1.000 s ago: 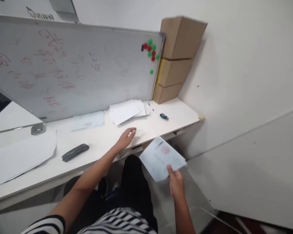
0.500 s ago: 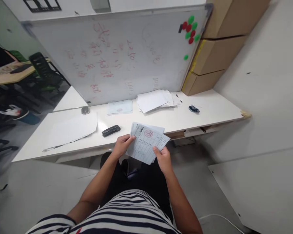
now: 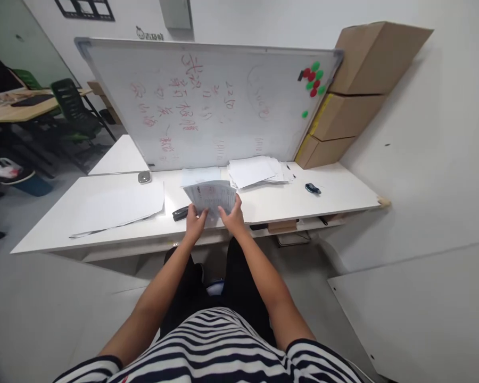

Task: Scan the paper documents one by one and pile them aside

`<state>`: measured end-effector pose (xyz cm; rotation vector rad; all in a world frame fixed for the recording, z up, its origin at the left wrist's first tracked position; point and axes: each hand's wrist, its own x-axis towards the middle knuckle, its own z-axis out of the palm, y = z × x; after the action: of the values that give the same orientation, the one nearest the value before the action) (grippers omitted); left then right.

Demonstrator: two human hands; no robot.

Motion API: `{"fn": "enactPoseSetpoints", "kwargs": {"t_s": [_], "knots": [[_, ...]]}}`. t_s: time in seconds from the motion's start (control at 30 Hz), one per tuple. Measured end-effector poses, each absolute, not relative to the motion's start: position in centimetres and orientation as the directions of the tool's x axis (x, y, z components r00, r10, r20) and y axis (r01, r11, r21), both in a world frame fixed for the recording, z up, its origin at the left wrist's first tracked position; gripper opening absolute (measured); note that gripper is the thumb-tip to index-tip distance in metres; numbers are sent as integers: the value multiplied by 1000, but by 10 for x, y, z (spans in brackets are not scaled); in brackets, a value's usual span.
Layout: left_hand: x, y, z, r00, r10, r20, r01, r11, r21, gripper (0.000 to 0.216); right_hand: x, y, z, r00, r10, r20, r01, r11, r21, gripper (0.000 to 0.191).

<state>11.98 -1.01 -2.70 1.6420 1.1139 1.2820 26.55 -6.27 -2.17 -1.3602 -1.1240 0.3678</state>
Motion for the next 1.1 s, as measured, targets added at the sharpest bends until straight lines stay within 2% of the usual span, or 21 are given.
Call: {"fn": "enactPoseSetpoints", "kwargs": {"t_s": [0.17, 0.3, 0.4, 0.47, 0.53, 0.6, 0.67, 0.73, 0.83, 0.93, 0.97, 1.03, 1.1], "knots": [[119, -15, -48, 56, 961, 271, 63, -274, 960, 33, 254, -58, -45, 566, 747, 349, 205, 283, -937, 72], [118, -17, -50, 67, 977, 203, 123, -210, 970, 31, 254, -61, -57, 578, 792, 194, 191, 100, -976, 57], [119, -22, -46, 54, 982, 183, 95, -187, 978, 33, 256, -74, -64, 558, 808, 190, 207, 86, -974, 63], [123, -30, -40, 36, 988, 147, -12, -147, 989, 34, 255, -91, -65, 588, 786, 191, 154, 123, -980, 74], [131, -43, -35, 57, 997, 54, -169, -44, 985, 38, 251, -111, -64, 619, 777, 114, 9, 138, -990, 83], [142, -61, -34, 153, 985, -77, -295, 120, 948, 42, 245, -131, -61, 560, 828, 24, -163, 138, -977, 84], [154, -82, -39, 248, 954, -171, -356, 254, 899, 44, 240, -147, -59, 489, 872, 11, -222, 136, -966, 75], [162, -100, -46, 279, 939, -200, -350, 294, 890, 43, 242, -159, -60, 521, 853, 13, -197, 136, -971, 61], [159, -109, -50, 275, 939, -207, -164, 258, 952, 43, 260, -175, -71, 619, 779, -97, -203, 39, -978, 50], [137, -83, -38, 171, 979, -113, 149, 88, 985, 60, 285, -193, -86, 589, 751, -298, -324, -119, -939, 49], [127, -68, -32, 129, 991, -17, 273, -19, 962, 66, 292, -201, -89, 574, 741, -348, -361, -153, -920, 47], [108, -31, -22, 128, 972, 198, 527, -236, 816, 67, 300, -214, -91, 566, 719, -403, -404, -184, -896, 42], [90, 6, -17, 106, 956, 274, 708, -266, 654, 64, 303, -225, -88, 592, 698, -402, -411, -168, -896, 40]]}}
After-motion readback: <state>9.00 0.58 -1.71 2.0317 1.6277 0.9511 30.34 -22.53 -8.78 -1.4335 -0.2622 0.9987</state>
